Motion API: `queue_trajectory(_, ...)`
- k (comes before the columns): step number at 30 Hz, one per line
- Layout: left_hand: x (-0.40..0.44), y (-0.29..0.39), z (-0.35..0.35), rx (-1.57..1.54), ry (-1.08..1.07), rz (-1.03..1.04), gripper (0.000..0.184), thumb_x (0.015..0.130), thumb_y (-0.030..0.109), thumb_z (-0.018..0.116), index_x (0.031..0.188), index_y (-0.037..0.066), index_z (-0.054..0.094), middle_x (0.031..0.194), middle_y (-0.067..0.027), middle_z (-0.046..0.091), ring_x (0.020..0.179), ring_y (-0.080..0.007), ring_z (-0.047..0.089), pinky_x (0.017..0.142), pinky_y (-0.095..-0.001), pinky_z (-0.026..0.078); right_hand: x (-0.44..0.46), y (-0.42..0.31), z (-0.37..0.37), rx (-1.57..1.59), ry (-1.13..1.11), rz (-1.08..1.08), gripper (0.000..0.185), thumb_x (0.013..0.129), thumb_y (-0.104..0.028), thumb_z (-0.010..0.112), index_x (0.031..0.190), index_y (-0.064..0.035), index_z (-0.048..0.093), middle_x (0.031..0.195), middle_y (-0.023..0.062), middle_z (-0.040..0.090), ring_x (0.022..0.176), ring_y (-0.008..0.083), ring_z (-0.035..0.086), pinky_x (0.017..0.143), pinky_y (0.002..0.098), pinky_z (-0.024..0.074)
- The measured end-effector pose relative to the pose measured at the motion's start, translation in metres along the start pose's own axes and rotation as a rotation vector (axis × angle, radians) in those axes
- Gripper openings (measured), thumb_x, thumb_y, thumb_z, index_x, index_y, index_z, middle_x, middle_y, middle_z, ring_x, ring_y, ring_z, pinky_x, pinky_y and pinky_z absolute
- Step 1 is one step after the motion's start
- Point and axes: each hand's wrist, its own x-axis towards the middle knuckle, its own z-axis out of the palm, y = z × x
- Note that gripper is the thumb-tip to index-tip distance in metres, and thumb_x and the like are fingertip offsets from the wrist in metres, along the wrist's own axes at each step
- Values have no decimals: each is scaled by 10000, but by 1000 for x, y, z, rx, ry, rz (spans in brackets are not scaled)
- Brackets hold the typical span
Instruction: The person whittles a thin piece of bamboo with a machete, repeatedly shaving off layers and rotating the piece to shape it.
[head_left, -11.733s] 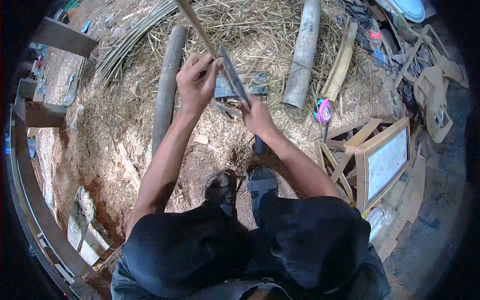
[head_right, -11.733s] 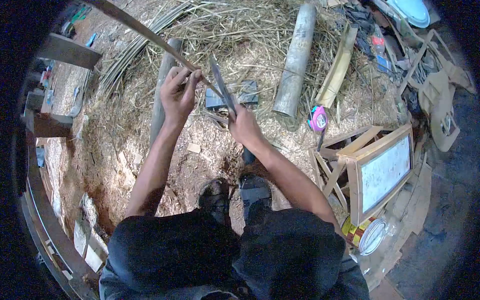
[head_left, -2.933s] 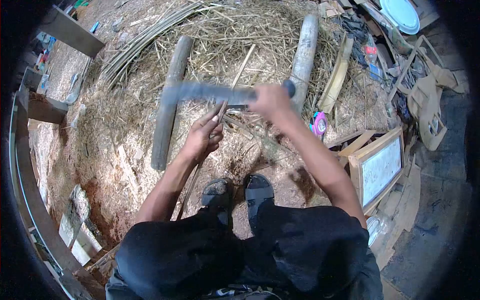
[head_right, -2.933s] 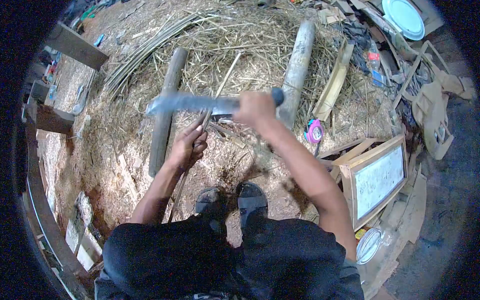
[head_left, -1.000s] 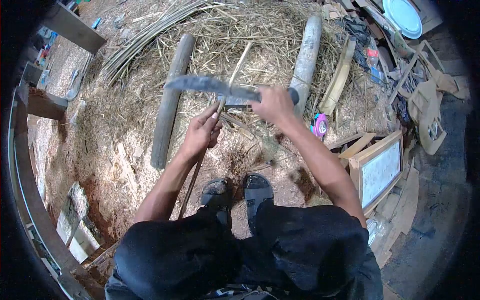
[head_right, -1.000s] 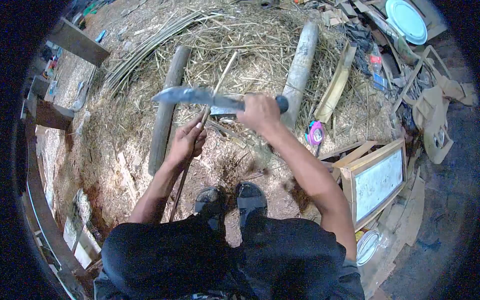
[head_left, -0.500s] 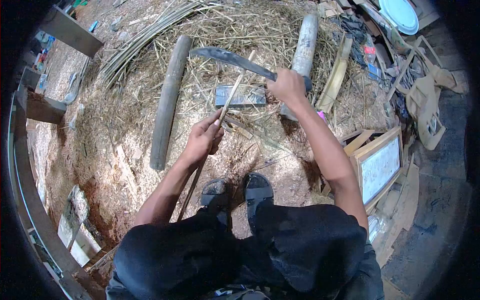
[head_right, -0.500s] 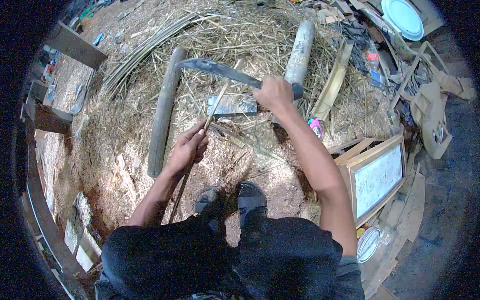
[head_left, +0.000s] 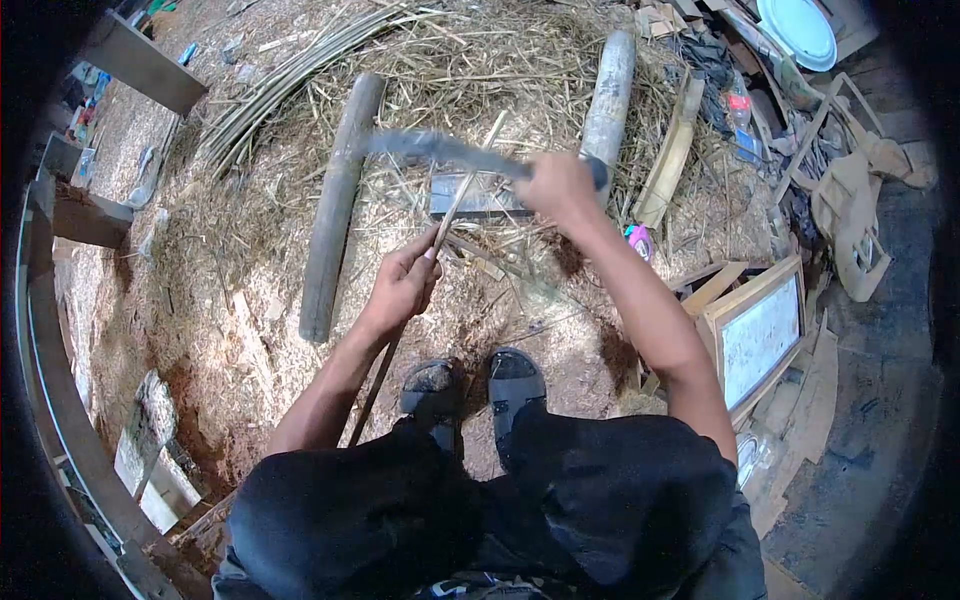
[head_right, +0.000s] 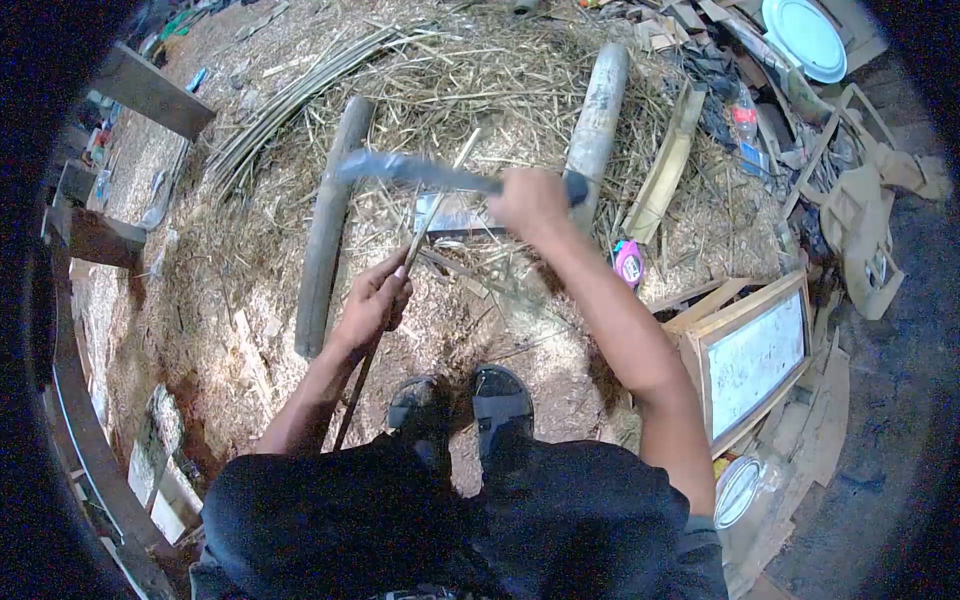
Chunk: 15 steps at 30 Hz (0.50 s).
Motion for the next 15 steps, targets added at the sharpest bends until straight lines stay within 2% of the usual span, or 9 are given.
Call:
queue_trajectory(1,0,-1,-1,22,-8,14,476,1037,204,467,1489,82,382,693,50,426,495,-46,342,428,-216,285,7,6,-8,105,-4,135,259,815,-277,587,840,-62,730,659,115,664,673,254,686,631,411,545)
queue_trajectory(4,2,-3,0,136,17,71,475,1036,197,464,1492,90,381,689,49,431,488,-43,351,423,-211,290,3,7,-20,34,-110,112,266,819,-272,581,833,-52,730,661,124,667,676,255,689,621,412,547)
queue_trajectory(5,4,-1,1,136,12,76,475,1036,197,464,1492,90,381,689,49,431,488,-43,351,423,-211,290,-4,4,-15,37,-90,-17,288,826,-281,582,817,-29,721,650,133,659,652,256,681,608,417,548)
queue_trajectory(8,4,-4,2,160,40,119,451,1036,173,457,1476,87,411,677,45,450,480,-41,369,422,-206,302,3,10,-6,45,-6,-18,286,810,-273,587,820,-15,710,669,152,658,638,263,672,602,422,546)
queue_trajectory(9,5,-6,3,172,59,119,441,1034,159,456,1468,84,424,667,47,450,478,-40,366,422,-207,303,11,25,-8,84,6,83,278,799,-267,596,834,-12,700,705,167,664,647,279,670,622,436,551)
queue_trajectory(10,4,-4,5,174,59,119,441,1034,159,456,1468,84,424,667,47,450,478,-40,366,422,-207,303,11,26,-10,86,7,83,278,799,-267,596,834,-12,700,705,167,664,647,279,670,622,436,551)
queue_trajectory(12,1,2,10,213,82,155,434,1019,105,441,1445,26,443,680,68,454,534,-19,364,472,-186,313,13,27,-16,95,-14,125,267,791,-246,602,860,-9,704,730,169,672,660,293,674,647,440,554)
queue_trajectory(13,0,3,8,193,53,160,432,1023,119,446,1447,36,443,701,54,484,522,-20,389,457,-183,318,6,20,-20,48,39,18,261,799,-224,595,867,4,703,716,155,670,657,290,673,650,444,553)
queue_trajectory(15,-4,2,7,150,41,122,432,1026,127,450,1450,43,441,707,47,496,513,-20,395,445,-186,315,20,36,-16,63,35,85,265,806,-231,595,864,1,708,708,154,670,664,289,675,652,447,551)
